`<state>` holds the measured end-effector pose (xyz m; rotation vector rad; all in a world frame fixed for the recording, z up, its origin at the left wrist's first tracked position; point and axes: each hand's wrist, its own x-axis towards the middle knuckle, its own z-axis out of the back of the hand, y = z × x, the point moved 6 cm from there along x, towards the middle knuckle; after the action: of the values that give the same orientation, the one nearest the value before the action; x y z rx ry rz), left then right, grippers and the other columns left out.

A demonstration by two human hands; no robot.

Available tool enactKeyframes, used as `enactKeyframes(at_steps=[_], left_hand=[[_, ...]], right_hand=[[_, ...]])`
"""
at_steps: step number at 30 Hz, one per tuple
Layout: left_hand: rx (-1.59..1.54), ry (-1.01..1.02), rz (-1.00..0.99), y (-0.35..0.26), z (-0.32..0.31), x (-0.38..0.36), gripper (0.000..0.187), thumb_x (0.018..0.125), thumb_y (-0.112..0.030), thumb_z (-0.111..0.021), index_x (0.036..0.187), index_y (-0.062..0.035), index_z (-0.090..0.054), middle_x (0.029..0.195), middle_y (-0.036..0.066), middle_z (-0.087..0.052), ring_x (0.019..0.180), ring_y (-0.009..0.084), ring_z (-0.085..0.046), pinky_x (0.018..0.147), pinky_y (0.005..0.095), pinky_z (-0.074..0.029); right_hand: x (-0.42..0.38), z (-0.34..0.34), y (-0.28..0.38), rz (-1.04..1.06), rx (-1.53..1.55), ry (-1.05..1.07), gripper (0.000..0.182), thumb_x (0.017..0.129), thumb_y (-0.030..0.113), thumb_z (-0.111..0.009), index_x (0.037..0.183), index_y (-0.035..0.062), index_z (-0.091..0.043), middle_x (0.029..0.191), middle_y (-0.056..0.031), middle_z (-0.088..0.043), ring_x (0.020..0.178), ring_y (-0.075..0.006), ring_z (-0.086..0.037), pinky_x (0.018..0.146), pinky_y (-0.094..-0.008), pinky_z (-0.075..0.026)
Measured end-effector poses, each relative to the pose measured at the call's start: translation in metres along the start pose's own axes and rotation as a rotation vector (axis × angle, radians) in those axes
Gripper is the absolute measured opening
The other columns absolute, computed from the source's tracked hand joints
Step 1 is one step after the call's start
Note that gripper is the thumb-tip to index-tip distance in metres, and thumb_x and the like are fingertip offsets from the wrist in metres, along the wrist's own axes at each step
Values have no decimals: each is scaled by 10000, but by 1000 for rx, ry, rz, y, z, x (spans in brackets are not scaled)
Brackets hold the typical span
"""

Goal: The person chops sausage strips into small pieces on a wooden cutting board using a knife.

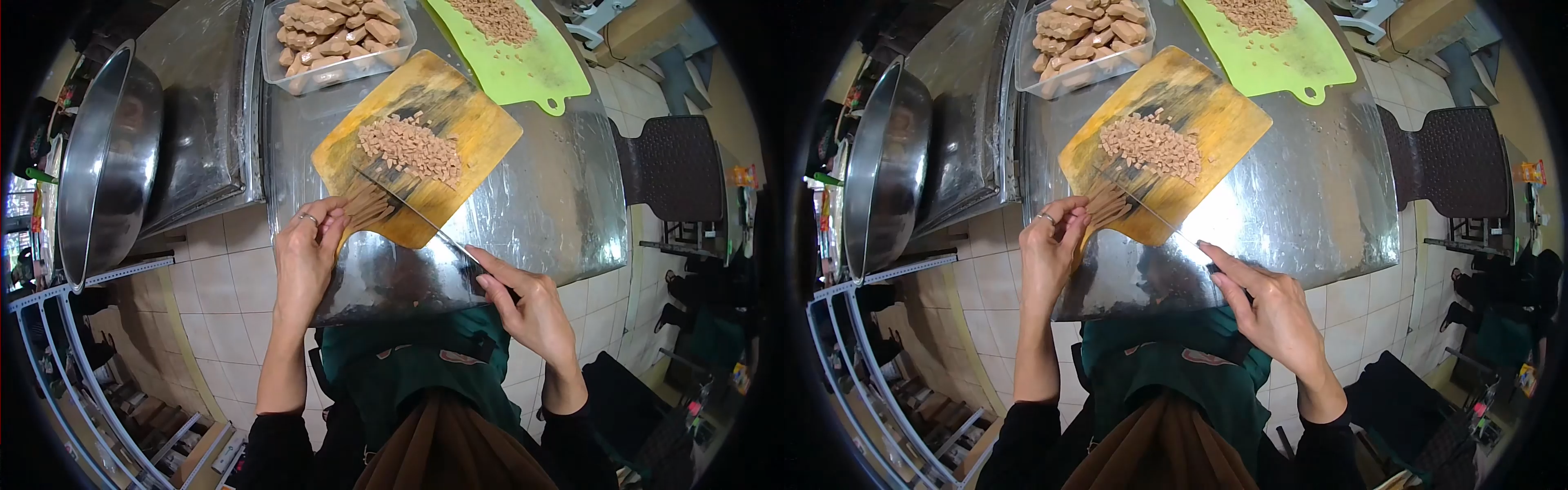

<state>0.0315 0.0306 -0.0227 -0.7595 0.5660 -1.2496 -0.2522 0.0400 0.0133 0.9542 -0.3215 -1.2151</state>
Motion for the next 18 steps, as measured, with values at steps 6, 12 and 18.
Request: enactKeyframes(at_steps=[6, 12, 18], left_hand=[[-25, -17, 61, -2, -4, 1, 195, 947, -18, -701, 1137, 6, -737, 911, 108, -750, 832, 133, -700, 807, 278, -563], [-77, -41, 20, 2, -2, 0, 233, 950, -58, -715, 1176, -4, -724, 1018, 135, -723, 904, 180, -691, 825, 303, -556], [156, -30, -104, -18, -7, 1, 532, 851, -230, -827, 1323, -44, -666, 1220, 135, -642, 1084, 320, -609, 947, 395, -497]], right_hand=[[1, -3, 0, 3, 7, -5, 377, 1007, 139, -647, 1384, 156, -669, 1105, -221, -751, 947, -388, -752, 814, -417, -604], [2, -1, -2, 11, 37, -13, 376, 1005, 135, -648, 1380, 149, -671, 1109, -230, -747, 947, -387, -753, 812, -417, -601], [3, -3, -2, -7, 46, 1, 380, 1001, 122, -648, 1381, 141, -668, 1112, -228, -746, 961, -383, -751, 824, -411, -594]])
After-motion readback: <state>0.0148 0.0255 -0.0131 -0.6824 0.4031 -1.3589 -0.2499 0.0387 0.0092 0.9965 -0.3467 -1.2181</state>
